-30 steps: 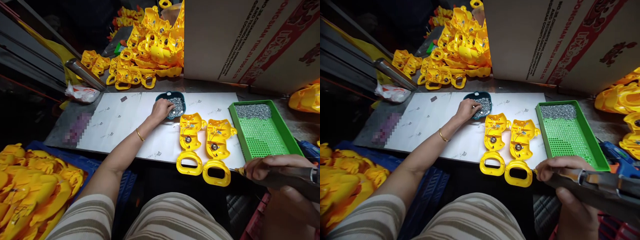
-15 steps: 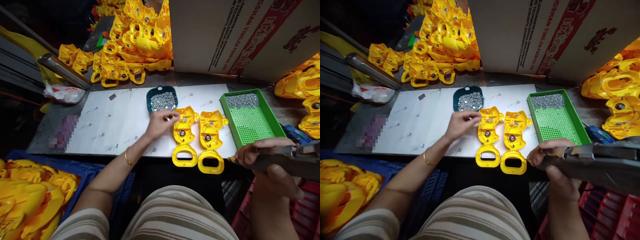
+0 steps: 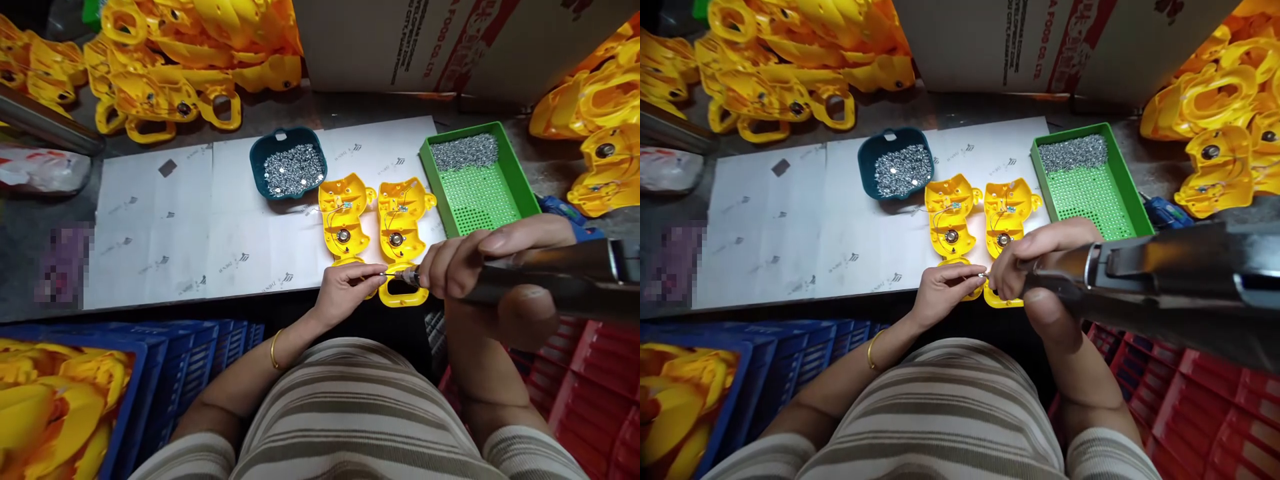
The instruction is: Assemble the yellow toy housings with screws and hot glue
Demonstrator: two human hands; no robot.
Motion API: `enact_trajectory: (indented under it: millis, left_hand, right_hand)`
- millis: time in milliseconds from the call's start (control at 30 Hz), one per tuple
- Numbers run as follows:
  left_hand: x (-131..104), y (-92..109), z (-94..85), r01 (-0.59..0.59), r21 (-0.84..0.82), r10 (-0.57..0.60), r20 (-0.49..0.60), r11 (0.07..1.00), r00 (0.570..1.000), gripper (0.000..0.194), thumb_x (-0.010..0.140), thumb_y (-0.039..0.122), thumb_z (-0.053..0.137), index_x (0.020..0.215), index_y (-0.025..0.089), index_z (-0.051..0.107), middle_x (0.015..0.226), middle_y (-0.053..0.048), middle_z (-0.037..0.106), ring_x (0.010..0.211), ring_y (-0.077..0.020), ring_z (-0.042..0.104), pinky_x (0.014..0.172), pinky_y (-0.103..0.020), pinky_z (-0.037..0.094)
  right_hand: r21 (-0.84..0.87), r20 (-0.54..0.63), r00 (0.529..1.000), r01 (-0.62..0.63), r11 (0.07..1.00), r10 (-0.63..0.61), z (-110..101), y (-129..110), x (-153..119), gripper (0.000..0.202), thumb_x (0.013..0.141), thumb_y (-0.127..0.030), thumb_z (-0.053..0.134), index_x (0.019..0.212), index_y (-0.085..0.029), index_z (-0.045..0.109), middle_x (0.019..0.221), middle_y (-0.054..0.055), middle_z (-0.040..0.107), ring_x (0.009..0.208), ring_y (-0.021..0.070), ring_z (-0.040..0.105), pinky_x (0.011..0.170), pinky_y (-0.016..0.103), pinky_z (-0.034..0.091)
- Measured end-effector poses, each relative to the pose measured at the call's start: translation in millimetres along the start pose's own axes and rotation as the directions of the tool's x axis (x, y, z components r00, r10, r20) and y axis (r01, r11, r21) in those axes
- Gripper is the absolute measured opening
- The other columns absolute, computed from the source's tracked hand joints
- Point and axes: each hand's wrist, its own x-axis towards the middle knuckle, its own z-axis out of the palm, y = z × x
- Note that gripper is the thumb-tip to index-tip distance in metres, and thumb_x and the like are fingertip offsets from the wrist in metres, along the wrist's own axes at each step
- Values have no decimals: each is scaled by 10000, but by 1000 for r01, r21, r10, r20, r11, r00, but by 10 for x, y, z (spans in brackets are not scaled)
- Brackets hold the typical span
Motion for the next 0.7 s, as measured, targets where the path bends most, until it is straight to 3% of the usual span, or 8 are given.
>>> enact_trajectory:
  millis: [233, 333, 467, 533, 700]
  left_hand:
    - [-26, -7, 32, 13, -52, -13, 10, 999, 1000, 210, 789, 289, 750, 943, 154, 796, 742, -59, 732, 615, -105, 624, 599, -208, 508]
    - [-34, -19, 36, 49, -81, -47, 24, 995, 999, 229, 786, 303, 750, 941, 140, 795, 737, -60, 726, 586, -94, 608, 573, -199, 502]
    - [-43, -30, 35, 121, -104, -116, 54, 987, 992, 402, 791, 353, 744, 1139, 153, 734, 827, -52, 749, 518, -68, 567, 494, -182, 489]
    - [-42, -24, 28, 81, -30, -79, 58, 996, 995, 396, 807, 330, 729, 1167, 165, 720, 848, -45, 760, 533, -74, 584, 492, -177, 487]
    - [-30, 10, -1, -84, 167, 69, 93, 982, 993, 178, 864, 241, 663, 962, 160, 789, 882, -60, 777, 761, -155, 715, 660, -211, 556]
  right_hand:
    - [-1, 8, 997, -72, 997, 72, -38, 29, -17, 224, 868, -456, 660, 1043, -323, 620, 540, -73, 550, 424, 115, 555, 455, 280, 480]
    - [21, 2, 999, -49, 999, 49, -35, 25, -10, 224, 864, -431, 667, 1045, -304, 635, 547, -64, 549, 422, 122, 557, 433, 282, 482]
    - [29, -6, 999, -39, 999, 39, -87, 114, -67, 254, 859, -440, 679, 1072, -311, 632, 540, -64, 545, 417, 130, 546, 441, 293, 481]
    - [34, -22, 997, -68, 997, 69, -124, 177, -110, 279, 834, -462, 709, 1059, -323, 625, 523, -75, 536, 411, 129, 533, 464, 298, 480]
    - [46, -57, 987, -150, 988, 153, -75, 120, -121, 265, 817, -442, 734, 1023, -315, 628, 543, -62, 549, 431, 144, 528, 463, 314, 484]
